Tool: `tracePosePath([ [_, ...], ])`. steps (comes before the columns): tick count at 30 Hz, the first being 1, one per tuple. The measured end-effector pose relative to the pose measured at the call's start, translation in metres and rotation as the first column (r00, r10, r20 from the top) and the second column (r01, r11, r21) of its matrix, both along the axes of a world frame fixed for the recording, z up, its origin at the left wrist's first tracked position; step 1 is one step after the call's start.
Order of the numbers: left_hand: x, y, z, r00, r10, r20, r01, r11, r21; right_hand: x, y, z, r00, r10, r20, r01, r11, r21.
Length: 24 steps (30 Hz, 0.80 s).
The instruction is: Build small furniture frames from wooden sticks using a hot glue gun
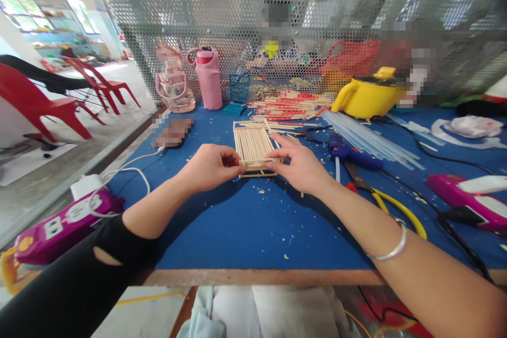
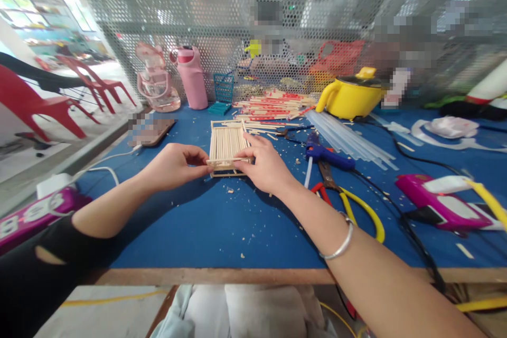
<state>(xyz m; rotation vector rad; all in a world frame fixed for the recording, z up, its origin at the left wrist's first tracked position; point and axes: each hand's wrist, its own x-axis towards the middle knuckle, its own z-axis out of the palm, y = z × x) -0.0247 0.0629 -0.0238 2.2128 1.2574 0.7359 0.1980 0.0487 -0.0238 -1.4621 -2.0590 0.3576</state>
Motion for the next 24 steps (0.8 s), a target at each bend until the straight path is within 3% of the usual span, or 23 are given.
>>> tracePosePath([
  [16,0.0,0.0,0.002,1.0,-0.006,-0.005,0.006,1.0,-0.021,0.001,0.002,-0.002,0.999,0.019,-0.035,-0.019,1.0,0.007],
  [22,-0.012,0.007,0.004,0.994,-0.09,-0.056,0.09,0.996,0.002,0.008,-0.002,0.0,0.996,0.069,-0.058,-0.064,0.995,0.079],
  [24,-0.017,0.009,0.005,0.995,-0.08,-0.062,0.082,0.996,0.034,0.011,-0.004,0.001,0.99,0.033,-0.14,-0.011,0.988,0.155],
])
